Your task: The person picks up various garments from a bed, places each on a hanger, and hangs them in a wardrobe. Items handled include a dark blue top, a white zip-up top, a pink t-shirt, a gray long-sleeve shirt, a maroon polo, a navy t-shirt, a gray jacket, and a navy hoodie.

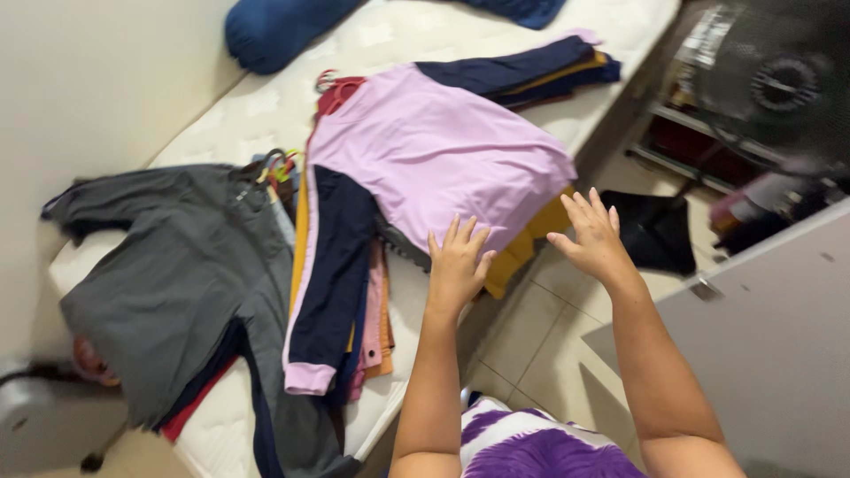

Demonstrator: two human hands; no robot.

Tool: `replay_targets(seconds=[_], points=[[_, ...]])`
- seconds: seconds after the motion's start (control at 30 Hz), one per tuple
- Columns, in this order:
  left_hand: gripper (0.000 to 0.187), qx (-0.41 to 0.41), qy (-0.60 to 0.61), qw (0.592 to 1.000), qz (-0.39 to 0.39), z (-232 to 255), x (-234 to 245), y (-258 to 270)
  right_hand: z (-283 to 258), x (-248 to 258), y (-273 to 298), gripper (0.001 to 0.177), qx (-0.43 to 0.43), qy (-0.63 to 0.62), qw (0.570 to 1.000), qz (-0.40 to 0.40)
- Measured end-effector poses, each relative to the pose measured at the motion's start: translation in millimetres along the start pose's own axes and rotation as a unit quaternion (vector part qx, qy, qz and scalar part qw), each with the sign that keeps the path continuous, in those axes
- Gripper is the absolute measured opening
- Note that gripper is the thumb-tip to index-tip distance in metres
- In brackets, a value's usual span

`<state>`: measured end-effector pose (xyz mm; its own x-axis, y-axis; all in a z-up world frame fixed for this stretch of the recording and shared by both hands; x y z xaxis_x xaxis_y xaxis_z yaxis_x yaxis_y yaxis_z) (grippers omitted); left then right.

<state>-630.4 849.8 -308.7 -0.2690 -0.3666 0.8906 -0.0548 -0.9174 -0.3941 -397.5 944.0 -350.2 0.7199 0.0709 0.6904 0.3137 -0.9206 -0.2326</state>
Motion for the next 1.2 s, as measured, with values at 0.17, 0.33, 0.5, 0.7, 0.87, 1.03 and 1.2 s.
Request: replay_targets(seconds=[0.17, 0.33, 0.5, 0.7, 0.87, 1.03, 1.2], points=[[0.043, 0.065, -0.022, 0.997, 0.018, -62.5, 4.6, -9.2, -26.8, -41.2, -69.2, 0.079, 0.068, 0.011, 0.997, -0.043], [0.044, 0.112, -0.049, 0.992, 0.019, -111.2, 2.7, -14.5, -41.2, -83.4, -136.4, 0.08, 0.088, 0.013, 0.992, -0.089], [0.043, 0.191, -0.039, 0.981, 0.004, -157.9, -10.0, -19.1, -46.5, -128.5, -197.1, 0.078, 0.112, 0.011, 0.984, -0.136], [0.041, 0.259, -0.041, 0.965, 0.008, -209.6, -38.8, -48.0, -43.3, -179.9, -282.2, 0.076, 0.142, -0.03, 0.97, -0.195], [0.044, 0.327, -0.052, 0.943, -0.016, -248.2, -71.8, -89.9, -42.2, -218.0, -354.4, 0.076, 0.164, -0.027, 0.954, -0.25], [0.047, 0.37, -0.054, 0.927, -0.025, -280.5, -113.8, -125.0, -24.8, -259.9, -421.6, 0.073, 0.198, -0.013, 0.937, -0.286], [0.055, 0.411, -0.065, 0.908, -0.043, -319.8, -152.0, -150.4, 0.1, -311.1, -473.9, 0.073, 0.212, -0.015, 0.922, -0.324]])
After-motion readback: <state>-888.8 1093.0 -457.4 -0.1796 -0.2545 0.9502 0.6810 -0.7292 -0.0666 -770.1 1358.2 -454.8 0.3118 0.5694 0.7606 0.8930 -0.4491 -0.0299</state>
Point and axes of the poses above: each hand's wrist, its own y-axis away from the middle knuckle, its own x-axis out of the back of the hand, z = x × y, the point moved 7 cm from there along -y, towards the middle knuckle, and after that the axes turned 15 degrees about -y, right-handed, at the moved point
